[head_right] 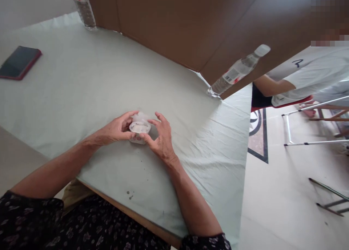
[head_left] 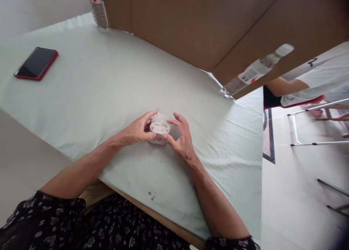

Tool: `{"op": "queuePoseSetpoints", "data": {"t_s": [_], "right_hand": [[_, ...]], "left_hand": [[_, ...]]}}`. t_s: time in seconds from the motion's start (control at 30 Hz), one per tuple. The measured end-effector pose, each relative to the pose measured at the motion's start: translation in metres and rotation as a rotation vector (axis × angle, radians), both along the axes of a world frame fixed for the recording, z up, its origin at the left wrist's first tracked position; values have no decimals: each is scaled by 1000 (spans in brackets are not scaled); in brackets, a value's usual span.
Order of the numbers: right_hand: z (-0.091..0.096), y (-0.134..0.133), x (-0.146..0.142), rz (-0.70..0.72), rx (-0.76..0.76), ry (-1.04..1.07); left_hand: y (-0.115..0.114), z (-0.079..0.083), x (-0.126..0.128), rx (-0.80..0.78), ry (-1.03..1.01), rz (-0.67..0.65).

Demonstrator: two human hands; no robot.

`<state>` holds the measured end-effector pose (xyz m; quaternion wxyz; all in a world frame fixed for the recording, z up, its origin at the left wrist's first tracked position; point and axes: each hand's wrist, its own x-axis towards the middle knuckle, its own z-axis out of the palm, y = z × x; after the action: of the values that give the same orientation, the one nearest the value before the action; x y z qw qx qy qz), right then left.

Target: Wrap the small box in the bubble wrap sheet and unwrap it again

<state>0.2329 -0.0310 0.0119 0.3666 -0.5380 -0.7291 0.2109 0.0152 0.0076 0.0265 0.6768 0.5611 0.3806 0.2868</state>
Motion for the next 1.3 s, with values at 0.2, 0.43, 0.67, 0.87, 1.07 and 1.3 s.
{"op": "queuePoseSetpoints", "data": {"t_s": [0.2,0.43,0.67,0.87,1.07,1.3], "right_hand": [[-7,9,-1,130,-168,27],[-6,12,-2,201,-202,-11],[-11,-1,-10,-64,61,-122],[-13,10,-4,-3,-164,316],[-15,13,-10,40,-307,503],[-11,3,-11,6,-270,435]], "left_hand": [[0,4,-1,-26,-9,-50],[-1,4,2,-71,-45,-48],[0,2,4,-59,-34,-17],[0,3,4,-79,-68,-27],[0,0,6,-49,-60,3],[-1,0,4,-66,-51,-15]]}}
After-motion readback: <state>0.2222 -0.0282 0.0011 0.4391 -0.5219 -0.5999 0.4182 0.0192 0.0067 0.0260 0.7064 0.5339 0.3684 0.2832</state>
